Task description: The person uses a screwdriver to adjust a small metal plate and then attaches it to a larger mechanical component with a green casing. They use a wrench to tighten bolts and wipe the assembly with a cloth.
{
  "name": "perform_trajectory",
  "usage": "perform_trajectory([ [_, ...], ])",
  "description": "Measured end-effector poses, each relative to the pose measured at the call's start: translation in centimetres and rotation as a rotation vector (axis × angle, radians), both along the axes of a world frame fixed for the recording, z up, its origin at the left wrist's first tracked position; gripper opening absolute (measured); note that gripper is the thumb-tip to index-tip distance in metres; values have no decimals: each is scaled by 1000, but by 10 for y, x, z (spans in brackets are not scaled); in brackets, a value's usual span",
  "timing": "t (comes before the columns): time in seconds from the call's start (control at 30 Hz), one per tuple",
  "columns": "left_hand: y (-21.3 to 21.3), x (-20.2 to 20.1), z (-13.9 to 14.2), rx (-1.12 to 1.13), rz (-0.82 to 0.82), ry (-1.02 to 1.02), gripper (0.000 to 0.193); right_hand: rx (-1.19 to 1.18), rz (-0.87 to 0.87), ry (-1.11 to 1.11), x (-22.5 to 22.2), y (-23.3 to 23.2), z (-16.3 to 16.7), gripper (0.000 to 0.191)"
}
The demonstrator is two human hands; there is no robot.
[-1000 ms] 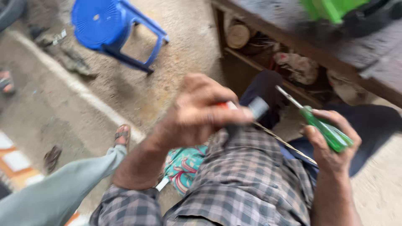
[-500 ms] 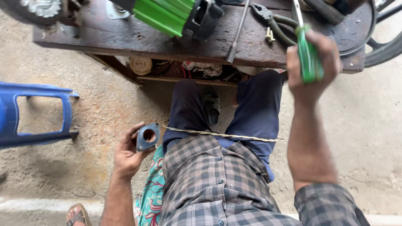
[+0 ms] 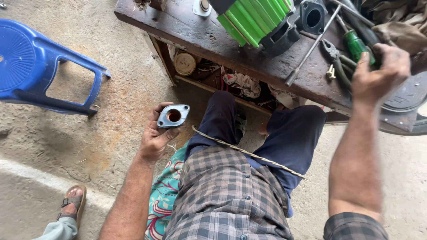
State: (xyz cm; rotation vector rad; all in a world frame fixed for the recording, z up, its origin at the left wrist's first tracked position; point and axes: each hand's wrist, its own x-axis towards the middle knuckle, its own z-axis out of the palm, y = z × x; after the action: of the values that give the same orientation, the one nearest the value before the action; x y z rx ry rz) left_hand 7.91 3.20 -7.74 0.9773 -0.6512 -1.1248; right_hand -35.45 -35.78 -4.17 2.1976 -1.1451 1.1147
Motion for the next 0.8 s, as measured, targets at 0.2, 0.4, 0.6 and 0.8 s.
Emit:
perform_trajectory([
  [0.2,-11,0,4,91,59,-37,64,159,523,-129,139,113,22,6],
  [0.4,-11,-14,2,142,195,-65,57,450,656,55,289,154,46,40],
  [0.6,10,-20,9,179,158,-139,54,209,388,333,394,110,43,71],
  [0.8,24,-11,16,111,161,-164,55,290,374,179,430,82,36,58],
])
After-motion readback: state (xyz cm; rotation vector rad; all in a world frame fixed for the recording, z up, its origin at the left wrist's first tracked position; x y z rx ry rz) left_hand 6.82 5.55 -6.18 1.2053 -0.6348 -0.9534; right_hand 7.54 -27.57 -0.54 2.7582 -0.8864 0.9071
